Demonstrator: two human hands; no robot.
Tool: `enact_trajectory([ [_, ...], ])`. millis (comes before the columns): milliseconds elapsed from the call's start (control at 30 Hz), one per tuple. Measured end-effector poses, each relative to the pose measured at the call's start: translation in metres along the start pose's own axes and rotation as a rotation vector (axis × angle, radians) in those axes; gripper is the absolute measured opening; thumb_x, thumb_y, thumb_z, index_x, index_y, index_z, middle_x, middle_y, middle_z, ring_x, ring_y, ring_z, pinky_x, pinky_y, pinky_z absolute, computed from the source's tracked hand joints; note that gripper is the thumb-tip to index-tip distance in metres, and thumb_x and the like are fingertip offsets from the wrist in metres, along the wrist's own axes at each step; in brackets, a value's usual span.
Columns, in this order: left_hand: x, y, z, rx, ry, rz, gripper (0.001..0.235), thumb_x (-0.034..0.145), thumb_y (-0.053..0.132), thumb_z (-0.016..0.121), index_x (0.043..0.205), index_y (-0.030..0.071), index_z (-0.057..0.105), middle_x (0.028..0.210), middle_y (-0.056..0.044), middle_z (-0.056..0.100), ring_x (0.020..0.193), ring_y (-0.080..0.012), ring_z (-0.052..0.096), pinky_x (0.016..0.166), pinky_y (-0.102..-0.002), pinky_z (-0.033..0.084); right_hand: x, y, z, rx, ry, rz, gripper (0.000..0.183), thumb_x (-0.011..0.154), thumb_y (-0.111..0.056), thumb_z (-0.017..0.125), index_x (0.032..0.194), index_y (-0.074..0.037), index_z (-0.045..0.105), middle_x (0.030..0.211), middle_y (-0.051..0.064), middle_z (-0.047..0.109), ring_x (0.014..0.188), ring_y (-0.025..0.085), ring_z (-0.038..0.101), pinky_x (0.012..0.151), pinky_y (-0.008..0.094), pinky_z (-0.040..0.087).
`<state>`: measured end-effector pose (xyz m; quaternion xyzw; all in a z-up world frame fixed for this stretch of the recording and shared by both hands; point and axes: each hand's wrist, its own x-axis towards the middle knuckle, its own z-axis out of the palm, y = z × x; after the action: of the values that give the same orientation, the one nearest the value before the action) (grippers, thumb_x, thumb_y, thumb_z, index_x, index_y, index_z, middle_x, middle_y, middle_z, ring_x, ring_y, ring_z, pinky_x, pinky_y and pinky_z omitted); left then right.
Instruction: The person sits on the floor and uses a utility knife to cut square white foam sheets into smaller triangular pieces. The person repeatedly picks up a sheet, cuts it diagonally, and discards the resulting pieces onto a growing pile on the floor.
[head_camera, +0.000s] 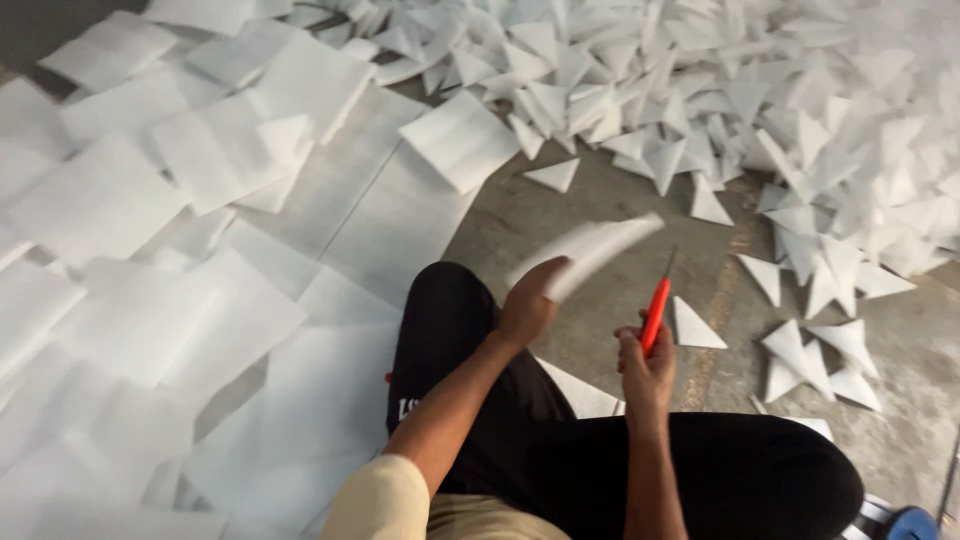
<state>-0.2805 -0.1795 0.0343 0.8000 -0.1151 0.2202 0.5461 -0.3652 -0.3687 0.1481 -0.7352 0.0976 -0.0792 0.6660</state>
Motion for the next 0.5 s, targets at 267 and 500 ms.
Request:
enact_trajectory([
  [267,0.008,-0.063,0.011,-0.34,0.277,-0.719,0.086,0.09,0.02,0.072,0.155,-0.003,0.021,0.156,-0.027,0.035,0.145,-0.0349,0.035,0.116,-0.043,0.031,0.033,0.103,-0.004,-0.629,-0.041,0.054,0.053,0.09,-0.008,0.06,0.142,-0.006,0.051,0.101,0.013,0.074,0.079,0.024,0.07,0.066,0.039,0.056],
  [500,0.056,-0.059,0.008,0.595,-0.436,-0.157,0.089,0.086,0.025,0.081,0.158,0.011,0.031,0.167,-0.012,0.027,0.156,-0.0374,0.023,0.119,-0.07,0.022,0.045,0.128,0.015,-0.687,-0.183,0.029,0.052,0.1,-0.022,0.059,0.15,-0.013,0.046,0.103,0.028,0.072,0.086,0.043,0.074,0.071,0.052,0.057],
])
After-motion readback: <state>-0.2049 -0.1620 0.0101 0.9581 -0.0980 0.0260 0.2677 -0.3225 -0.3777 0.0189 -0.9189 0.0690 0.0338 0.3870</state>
